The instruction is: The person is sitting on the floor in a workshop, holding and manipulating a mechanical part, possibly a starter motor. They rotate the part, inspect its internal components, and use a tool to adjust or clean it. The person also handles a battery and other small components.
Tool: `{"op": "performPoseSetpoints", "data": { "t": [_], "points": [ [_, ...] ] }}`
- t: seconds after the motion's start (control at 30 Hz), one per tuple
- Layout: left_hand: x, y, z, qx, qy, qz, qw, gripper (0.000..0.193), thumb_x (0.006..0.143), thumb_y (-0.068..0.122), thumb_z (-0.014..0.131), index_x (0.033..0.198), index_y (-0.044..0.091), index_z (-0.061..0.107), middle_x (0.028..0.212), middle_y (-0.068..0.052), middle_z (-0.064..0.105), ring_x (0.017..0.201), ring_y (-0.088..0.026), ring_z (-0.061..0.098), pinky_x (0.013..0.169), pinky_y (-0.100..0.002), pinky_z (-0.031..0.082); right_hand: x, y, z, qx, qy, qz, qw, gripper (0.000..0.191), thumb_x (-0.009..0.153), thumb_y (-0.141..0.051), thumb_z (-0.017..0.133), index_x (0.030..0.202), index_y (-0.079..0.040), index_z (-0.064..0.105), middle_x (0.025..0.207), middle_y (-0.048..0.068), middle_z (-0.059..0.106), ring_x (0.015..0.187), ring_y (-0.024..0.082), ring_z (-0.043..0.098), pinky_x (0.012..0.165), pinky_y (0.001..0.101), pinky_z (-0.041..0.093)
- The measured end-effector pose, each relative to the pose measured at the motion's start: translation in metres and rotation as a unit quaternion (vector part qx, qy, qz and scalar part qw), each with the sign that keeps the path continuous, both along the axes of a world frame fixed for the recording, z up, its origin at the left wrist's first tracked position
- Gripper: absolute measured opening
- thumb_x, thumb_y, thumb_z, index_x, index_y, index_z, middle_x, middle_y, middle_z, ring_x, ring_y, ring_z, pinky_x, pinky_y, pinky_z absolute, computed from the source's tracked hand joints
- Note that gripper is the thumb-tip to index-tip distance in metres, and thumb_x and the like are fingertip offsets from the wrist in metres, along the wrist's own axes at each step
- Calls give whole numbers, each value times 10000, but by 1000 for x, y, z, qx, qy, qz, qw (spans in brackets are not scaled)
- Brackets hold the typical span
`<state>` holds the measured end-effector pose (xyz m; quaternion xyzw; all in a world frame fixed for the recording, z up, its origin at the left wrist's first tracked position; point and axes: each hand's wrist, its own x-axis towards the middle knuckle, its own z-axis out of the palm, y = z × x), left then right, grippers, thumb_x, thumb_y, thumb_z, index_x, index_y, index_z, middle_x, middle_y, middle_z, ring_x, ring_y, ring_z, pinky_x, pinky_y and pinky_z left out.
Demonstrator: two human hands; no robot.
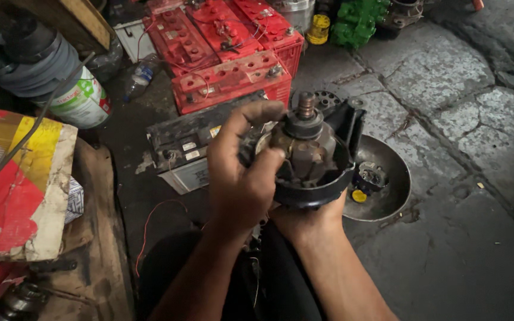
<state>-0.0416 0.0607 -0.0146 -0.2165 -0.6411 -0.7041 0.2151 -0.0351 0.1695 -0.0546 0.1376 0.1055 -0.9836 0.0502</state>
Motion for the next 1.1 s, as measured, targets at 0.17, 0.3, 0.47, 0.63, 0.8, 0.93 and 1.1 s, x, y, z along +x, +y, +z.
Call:
{"op": "performPoseSetpoints", "data": {
  "t": [0.17, 0.3, 0.47, 0.63, 0.8, 0.93, 1.1],
  "points": [
    [1, 3, -1, 3, -57, -31, 998, 336, 940, 111, 700, 1252, 0, 645, 1155, -81, 740, 1101, -158, 712, 1025, -313, 572, -1, -4, 7, 3, 29, -13, 999, 429, 974, -441, 486, 1151, -115, 702, 1102, 105, 735, 1002, 279, 701, 928, 439, 577],
    [-2, 5, -4, -16, -20, 9, 1000, 376, 945, 156, 784, 1266, 8, 656, 1168, -82, 743, 1134, -159, 703, 1068, -319, 553, -2, -5, 7, 14, 79, 5, 997, 412, 999, -403, 496, 1176, -91, 700, 1087, 115, 731, 980, 279, 703, 904, 430, 583],
    [-3, 2, -7, -54, 10, 39, 998, 351, 940, 128, 815, 1240, 6, 679, 1161, -95, 714, 1123, -167, 696, 1087, -327, 548, -2, -5, 6, 17, 54, 16, 998, 404, 982, -393, 505, 1158, -91, 707, 1044, 108, 739, 934, 268, 708, 849, 416, 590],
    [-5, 1, -6, 0, -6, 3, 1000, 432, 932, 91, 746, 1330, -6, 608, 1252, -102, 688, 1208, -203, 668, 1127, -354, 537, -4, -6, 7, -1, 19, 16, 1000, 437, 969, -413, 499, 1164, -81, 705, 1063, 121, 744, 950, 270, 711, 867, 405, 589],
    [-4, -1, -6, -5, -8, 4, 1000, 450, 957, 50, 637, 1394, -13, 548, 1359, -122, 648, 1286, -218, 637, 1160, -371, 505, -3, -6, 8, 2, 37, 43, 998, 451, 971, -430, 465, 1148, -89, 701, 1083, 125, 737, 966, 279, 710, 877, 421, 588],
    [-4, -1, -4, 45, -71, -69, 994, 402, 988, 39, 558, 1387, -13, 564, 1335, -133, 673, 1296, -219, 640, 1159, -370, 495, -2, -5, 9, 41, -24, 31, 998, 474, 949, -458, 436, 1145, -122, 707, 1096, 92, 742, 978, 261, 713, 878, 421, 578],
    [-3, 1, -2, -5, -71, -43, 997, 393, 1006, 108, 653, 1377, 13, 566, 1252, -97, 668, 1198, -184, 639, 1103, -344, 519, -5, -6, 13, -7, 67, 34, 997, 427, 1011, -397, 473, 1212, -94, 697, 1132, 113, 729, 1009, 271, 699, 927, 419, 569]
  ]
}}
